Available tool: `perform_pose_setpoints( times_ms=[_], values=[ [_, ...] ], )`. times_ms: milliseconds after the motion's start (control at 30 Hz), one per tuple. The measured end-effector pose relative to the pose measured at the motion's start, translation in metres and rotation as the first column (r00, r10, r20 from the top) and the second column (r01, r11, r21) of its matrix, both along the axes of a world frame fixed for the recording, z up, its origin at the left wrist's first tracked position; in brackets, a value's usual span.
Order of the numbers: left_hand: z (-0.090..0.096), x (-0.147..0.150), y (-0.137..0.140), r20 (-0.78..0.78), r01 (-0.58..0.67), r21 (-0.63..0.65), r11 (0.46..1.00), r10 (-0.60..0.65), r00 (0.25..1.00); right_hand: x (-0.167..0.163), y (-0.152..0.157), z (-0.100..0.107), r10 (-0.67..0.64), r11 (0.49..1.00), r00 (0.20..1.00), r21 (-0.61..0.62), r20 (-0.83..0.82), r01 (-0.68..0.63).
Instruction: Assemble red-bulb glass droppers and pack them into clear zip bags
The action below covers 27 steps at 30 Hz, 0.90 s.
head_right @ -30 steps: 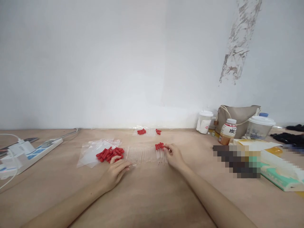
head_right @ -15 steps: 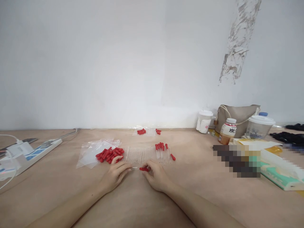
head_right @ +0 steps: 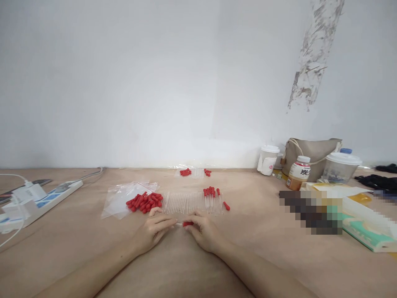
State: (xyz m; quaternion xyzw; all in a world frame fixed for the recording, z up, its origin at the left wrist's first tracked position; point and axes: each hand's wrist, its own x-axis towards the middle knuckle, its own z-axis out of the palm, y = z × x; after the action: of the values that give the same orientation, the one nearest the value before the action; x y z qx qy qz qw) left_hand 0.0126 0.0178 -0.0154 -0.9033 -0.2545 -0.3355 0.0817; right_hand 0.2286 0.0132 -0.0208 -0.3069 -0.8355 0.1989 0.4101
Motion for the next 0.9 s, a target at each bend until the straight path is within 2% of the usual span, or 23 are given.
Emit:
perform_pose_setpoints(
  times_ms=[300,700,900],
  values=[
    [0.000,0.003,0.000,-0.044,0.018,-0.019,1.000,-0.019,0.999,0.000,0.006,-0.010,0.028,0.996,0.999,0.084,-0.027,-0.026],
    [-0.004,0.003,0.002,-0.134,-0.032,0.084,0.996,0.044,0.990,0.000,-0.005,-0.001,-0.045,0.994,0.995,0.107,0.092,0.035],
    [-0.005,0.004,0.002,-0.123,-0.012,0.111,0.994,0.026,0.992,0.000,-0.006,0.000,-0.060,0.992,0.993,0.119,0.098,0.048]
  ],
)
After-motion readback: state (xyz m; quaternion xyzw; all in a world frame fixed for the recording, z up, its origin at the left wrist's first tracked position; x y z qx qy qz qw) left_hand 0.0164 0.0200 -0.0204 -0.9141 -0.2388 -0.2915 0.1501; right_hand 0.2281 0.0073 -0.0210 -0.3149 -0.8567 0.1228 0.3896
